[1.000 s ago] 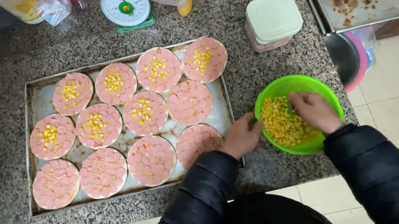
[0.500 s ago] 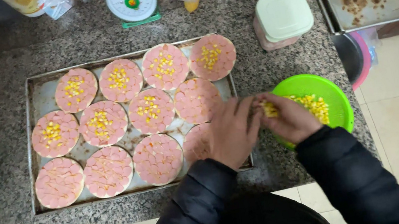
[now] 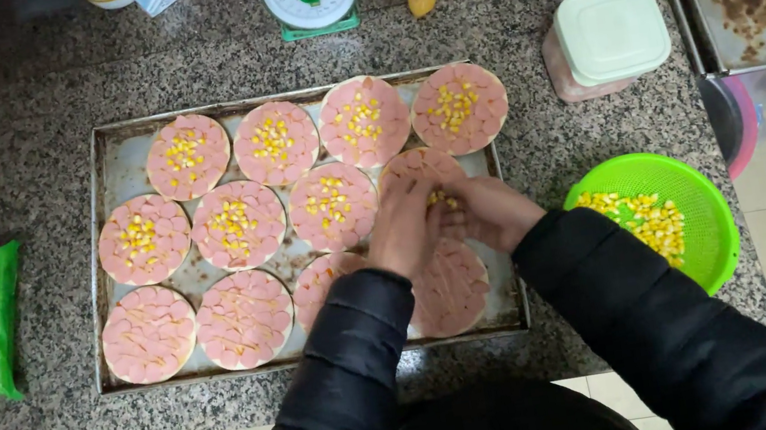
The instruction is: The person sprinkles corn kernels from a green bowl onto round pizza bases topped with ham slices on a baking tray. Later, the person opens a bag of shredded cheese and sprinkles it over the corn-topped pizzas.
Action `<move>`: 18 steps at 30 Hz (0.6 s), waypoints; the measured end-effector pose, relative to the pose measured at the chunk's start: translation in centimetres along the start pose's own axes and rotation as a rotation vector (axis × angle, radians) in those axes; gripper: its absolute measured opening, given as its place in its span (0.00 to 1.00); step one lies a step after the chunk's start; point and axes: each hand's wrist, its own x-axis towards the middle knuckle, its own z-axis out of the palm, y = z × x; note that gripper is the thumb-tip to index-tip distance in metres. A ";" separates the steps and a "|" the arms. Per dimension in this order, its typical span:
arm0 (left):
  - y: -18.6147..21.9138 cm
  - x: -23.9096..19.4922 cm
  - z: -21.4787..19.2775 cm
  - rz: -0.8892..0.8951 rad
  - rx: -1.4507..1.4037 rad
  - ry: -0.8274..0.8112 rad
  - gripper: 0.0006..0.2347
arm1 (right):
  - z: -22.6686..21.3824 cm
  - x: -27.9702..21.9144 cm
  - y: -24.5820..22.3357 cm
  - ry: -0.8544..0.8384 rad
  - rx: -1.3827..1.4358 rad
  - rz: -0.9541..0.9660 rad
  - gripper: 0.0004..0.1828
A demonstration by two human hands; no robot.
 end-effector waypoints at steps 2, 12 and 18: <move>2.0 0.1 -2.5 0.016 -0.056 0.037 0.12 | 0.9 -0.3 -0.5 0.037 -0.070 -0.059 0.21; -1.4 2.9 -1.8 -0.037 0.043 -0.025 0.09 | -2.2 3.2 -1.0 0.257 -1.012 -0.472 0.18; -2.1 4.5 -2.5 -0.004 -0.001 -0.067 0.14 | -1.2 4.2 -2.8 0.311 -1.153 -0.433 0.22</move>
